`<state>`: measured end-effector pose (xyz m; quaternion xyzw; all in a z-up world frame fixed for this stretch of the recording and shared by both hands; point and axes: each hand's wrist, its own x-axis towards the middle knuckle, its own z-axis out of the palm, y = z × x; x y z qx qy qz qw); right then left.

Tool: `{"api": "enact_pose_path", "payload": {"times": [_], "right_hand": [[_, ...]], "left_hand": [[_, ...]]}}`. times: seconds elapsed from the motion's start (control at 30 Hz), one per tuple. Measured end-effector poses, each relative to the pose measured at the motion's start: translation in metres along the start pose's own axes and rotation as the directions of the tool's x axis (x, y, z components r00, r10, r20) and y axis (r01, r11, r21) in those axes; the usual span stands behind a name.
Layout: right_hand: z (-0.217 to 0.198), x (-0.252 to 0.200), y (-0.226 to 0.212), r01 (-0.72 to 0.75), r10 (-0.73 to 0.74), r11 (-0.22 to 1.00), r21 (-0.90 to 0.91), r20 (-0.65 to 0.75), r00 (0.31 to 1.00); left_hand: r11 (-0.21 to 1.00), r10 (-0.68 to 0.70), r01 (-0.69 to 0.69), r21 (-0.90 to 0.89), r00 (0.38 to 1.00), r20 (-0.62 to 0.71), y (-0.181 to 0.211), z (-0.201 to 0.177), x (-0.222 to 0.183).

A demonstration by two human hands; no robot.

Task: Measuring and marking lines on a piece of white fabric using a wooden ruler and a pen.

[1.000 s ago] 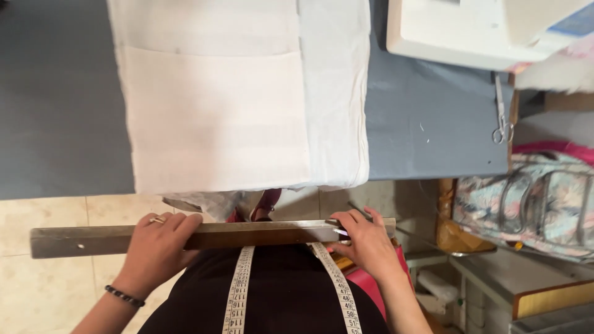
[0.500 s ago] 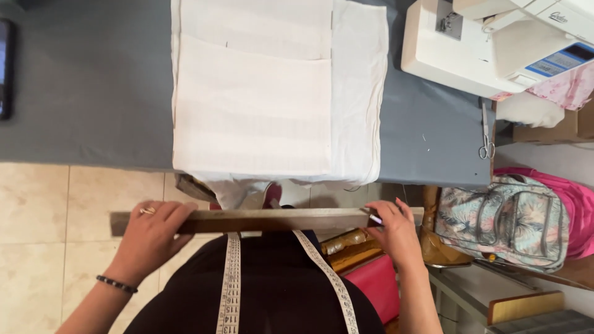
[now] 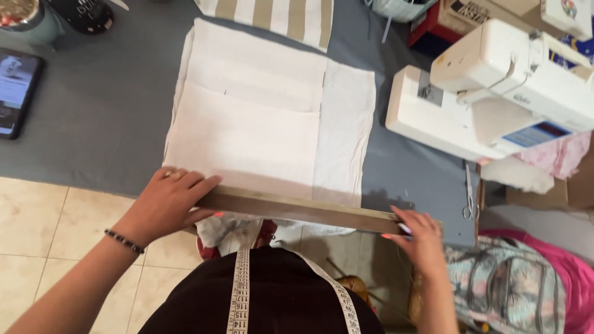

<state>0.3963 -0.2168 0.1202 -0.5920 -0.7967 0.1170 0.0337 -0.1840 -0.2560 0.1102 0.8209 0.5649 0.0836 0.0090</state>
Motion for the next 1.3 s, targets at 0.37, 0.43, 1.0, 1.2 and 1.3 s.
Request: {"api": "enact_pose_path", "payload": {"times": [0.37,0.43,1.0,1.2,1.3], "right_hand": [[-0.019,-0.032,0.12,-0.036,0.034,0.999,-0.032,-0.061,0.998],[-0.022,-0.05,0.169,-0.144,0.142,0.973,-0.182,-0.027,0.99],[0.016,0.059,0.345,-0.268,0.359,0.771,-0.578,0.048,0.932],[-0.013,0.091,0.292,-0.205,0.291,0.855,-0.476,0.113,0.95],[-0.017,0.101,0.263,-0.19,0.278,0.886,-0.422,0.156,0.948]], "left_hand": [[0.881,0.272,-0.227,-0.415,0.961,0.053,0.132,0.136,0.191],[0.834,0.343,-0.279,-0.476,0.938,0.05,0.17,0.123,0.213],[0.738,0.611,-0.494,-0.459,0.778,0.146,0.322,0.169,0.228],[0.752,0.554,-0.483,-0.45,0.832,0.033,0.318,0.185,0.198],[0.766,0.509,-0.456,-0.453,0.861,-0.005,0.314,0.187,0.19]]}}
